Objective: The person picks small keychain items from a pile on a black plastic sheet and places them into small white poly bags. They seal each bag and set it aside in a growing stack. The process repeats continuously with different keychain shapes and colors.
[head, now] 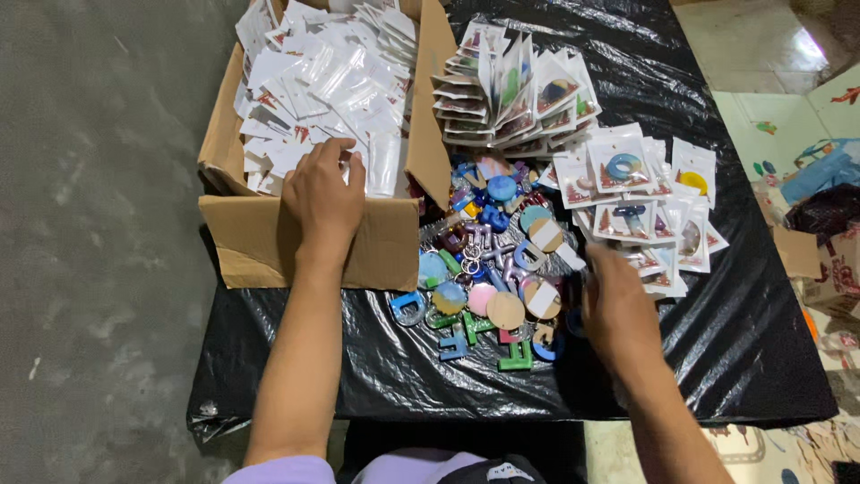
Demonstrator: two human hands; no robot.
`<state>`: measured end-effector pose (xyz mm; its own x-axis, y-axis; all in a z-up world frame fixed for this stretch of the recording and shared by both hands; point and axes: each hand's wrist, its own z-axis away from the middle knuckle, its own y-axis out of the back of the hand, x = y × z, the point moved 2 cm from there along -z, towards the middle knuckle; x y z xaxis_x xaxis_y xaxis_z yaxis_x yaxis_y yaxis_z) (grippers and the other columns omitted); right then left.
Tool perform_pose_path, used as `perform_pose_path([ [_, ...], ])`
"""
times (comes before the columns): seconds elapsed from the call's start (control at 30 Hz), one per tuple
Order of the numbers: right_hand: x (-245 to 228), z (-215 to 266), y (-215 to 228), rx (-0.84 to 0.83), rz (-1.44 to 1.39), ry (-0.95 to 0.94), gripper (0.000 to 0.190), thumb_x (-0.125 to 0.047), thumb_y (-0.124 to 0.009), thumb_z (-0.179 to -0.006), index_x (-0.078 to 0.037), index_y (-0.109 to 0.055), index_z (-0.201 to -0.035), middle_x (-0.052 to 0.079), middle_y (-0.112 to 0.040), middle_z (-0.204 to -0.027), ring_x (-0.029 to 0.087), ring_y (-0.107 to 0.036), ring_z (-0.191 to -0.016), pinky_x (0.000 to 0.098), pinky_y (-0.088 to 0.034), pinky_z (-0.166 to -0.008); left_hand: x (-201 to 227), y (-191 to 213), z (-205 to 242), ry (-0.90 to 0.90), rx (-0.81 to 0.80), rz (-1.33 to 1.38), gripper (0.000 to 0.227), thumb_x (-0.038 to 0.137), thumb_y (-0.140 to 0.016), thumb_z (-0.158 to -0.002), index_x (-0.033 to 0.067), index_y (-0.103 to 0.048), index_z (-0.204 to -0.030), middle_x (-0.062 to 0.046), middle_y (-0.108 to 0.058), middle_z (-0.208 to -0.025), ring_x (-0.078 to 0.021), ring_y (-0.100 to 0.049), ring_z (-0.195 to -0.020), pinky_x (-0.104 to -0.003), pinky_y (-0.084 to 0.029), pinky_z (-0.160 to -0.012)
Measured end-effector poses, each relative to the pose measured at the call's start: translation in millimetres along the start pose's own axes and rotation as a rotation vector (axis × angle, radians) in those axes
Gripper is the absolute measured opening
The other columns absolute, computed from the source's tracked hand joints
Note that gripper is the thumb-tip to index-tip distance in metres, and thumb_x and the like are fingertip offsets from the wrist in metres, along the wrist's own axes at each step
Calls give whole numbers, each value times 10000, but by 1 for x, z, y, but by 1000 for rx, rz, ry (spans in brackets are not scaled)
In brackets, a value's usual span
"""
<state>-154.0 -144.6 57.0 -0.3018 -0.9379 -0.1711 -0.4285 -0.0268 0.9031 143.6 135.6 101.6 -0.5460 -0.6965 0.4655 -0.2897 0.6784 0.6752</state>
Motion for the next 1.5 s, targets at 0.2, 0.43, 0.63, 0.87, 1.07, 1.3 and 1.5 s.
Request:
perform_pose_path([
  [0.2, -42, 26, -31, -108, 12, -45, 632, -379, -523, -989, 121, -470, -1372, 391, -480, -1332, 596, -463, -1257, 599, -386, -1070, 0, 0, 1, -12, 13, 16, 195, 316, -539, -996, 217, -679, -1089, -6, -678, -889, -235, -665, -864, -417, -435, -802],
  [0.43, -71, 5, -15, -169, -343, -56, 579, -310, -478, -1036, 93, -410, -1445, 392, -439, -1408, 565, -347, -1381, 598, -275, -1146, -2, -1, 2, -15, 5, -7, 192, 345, -551, -978, 251, -669, -1098, 5, -681, -910, -230, -666, -886, -412, -444, -813],
  [0.63, -66, 34, -4, -20, -125, 2, 688, -346, -666, -930, 155, -468, -1357, 409, -524, -1294, 559, -497, -1256, 585, -364, -1101, -2, -1, 1, -13, 15, 41, 206, 318, -524, -996, 216, -676, -1090, -8, -688, -913, -237, -669, -868, -413, -444, -796],
  [0.87, -85, 2, -26, -304, -242, 24, 870, -504, -491, -991, 44, -145, -1572, 339, -224, -1556, 558, -115, -1456, 667, -130, -1154, 0, 1, 3, -14, 19, 9, 184, 309, -551, -974, 230, -678, -1081, 7, -687, -893, -229, -672, -859, -404, -449, -794],
  [1.07, -54, -49, -48, -95, -232, 207, 748, -410, -523, -997, 45, -274, -1535, 318, -374, -1467, 550, -269, -1385, 642, -229, -1133, 1, 3, 2, 0, 15, 23, 181, 296, -553, -971, 226, -678, -1082, 0, -684, -885, -242, -670, -858, -421, -447, -805],
  [1.3, -126, 10, 25, -432, -365, 796, 690, -388, -671, -945, -274, -358, -1549, 122, -185, -1658, 394, -116, -1516, 566, -47, -1218, 2, -4, 1, 83, -6, 51, 265, 271, -510, -914, 196, -698, -1085, 12, -720, -1105, -254, -632, -1027, -458, -368, -882],
  [1.5, -103, -22, -17, -310, -154, 761, 463, -278, -652, -907, -296, -601, -1367, 131, -472, -1509, 436, -377, -1402, 644, -302, -1092, 5, 7, 1, 2, -8, 33, 194, 296, -523, -972, 230, -660, -1093, 5, -675, -891, -227, -666, -874, -400, -448, -794],
])
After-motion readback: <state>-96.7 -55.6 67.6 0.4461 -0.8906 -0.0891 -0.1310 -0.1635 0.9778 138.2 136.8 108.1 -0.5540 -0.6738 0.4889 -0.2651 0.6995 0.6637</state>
